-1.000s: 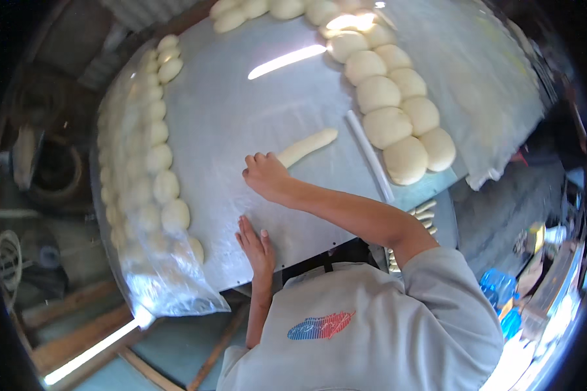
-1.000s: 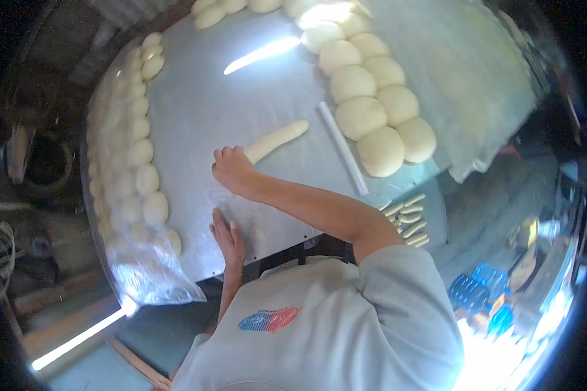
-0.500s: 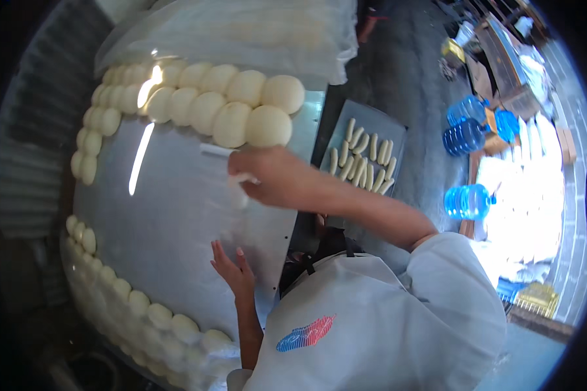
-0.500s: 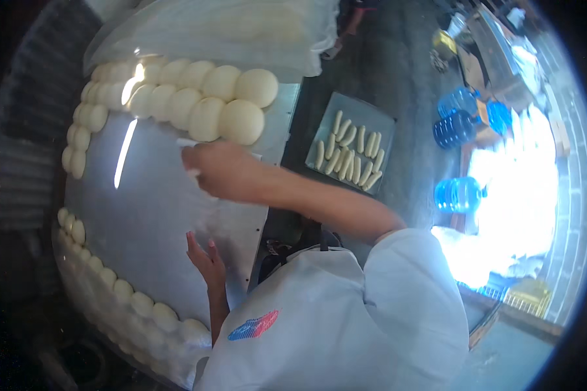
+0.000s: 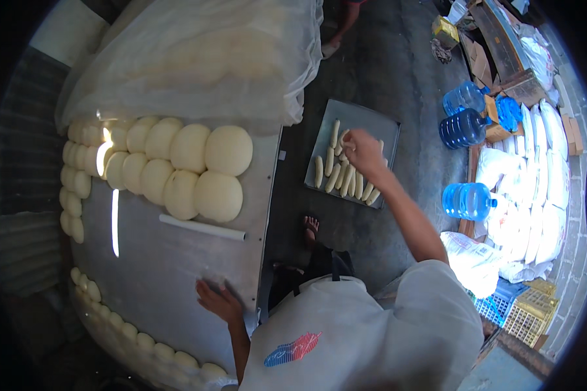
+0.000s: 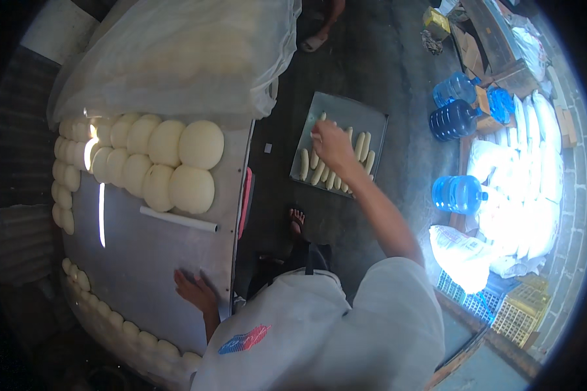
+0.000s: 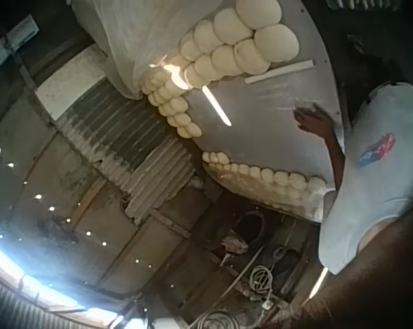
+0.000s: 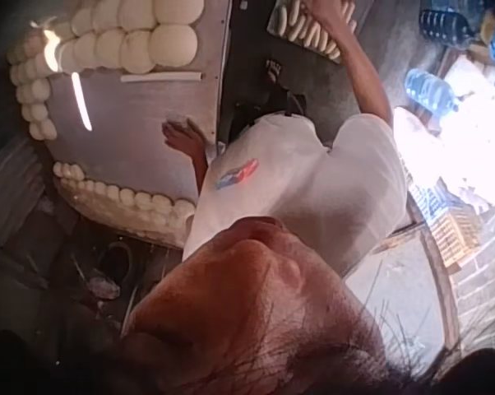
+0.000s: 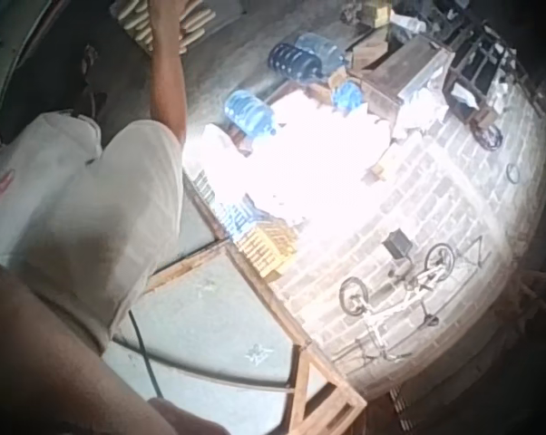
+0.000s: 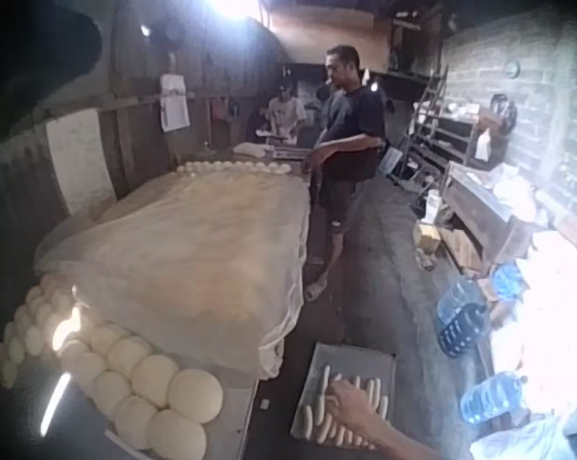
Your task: The person shapes dough balls into elongated rolls by first flattening the dough with a rolling pin and then rolling it by hand on a metal work surface.
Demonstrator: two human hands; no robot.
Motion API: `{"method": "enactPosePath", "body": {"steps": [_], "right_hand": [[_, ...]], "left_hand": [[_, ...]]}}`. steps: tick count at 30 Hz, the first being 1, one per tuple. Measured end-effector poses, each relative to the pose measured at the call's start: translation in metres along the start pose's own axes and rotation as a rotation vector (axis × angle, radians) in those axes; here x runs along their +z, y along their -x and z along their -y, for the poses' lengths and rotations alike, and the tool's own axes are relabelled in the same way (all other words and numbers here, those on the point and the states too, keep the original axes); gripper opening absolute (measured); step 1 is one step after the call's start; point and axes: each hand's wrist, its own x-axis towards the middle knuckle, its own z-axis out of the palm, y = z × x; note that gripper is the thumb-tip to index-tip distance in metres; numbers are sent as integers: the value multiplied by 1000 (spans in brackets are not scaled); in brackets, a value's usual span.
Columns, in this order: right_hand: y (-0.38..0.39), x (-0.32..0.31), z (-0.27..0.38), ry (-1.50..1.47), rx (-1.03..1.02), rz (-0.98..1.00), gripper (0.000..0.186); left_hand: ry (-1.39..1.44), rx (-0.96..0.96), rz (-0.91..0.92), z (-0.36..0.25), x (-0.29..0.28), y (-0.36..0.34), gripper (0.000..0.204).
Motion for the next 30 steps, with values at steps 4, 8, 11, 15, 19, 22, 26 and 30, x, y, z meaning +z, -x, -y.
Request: {"method": "enactPosePath", "body": {"steps": [4,8,11,15,19,22,26,30], "right_hand": [[18,131,-99,351,18,100,58],[109,231,-121,266,79,546,52],[142,227,-39,140,-6,1031,45],[160,195,27,-268,-205,1260,40],[103,129,116,-316,-433,1564,43],[48,84,223,-290,-468,1688,44],[7,119,365,-475,-700,1635,30],[-2,264,506,-616,-823,1372,49]], "left_hand": [[-27,21,16,-10,-2,-5,62],[-39,26,19,-24,-1,-10,61],[-45,-49,28,-20,-2,-4,61],[-65,-58,14,-9,5,1,61],[191,-122,5,1,-8,-13,63],[235,-347,-143,46,-14,-14,63],[142,-698,-226,106,-28,-8,64],[-40,-852,-136,121,-30,-4,69]]}}
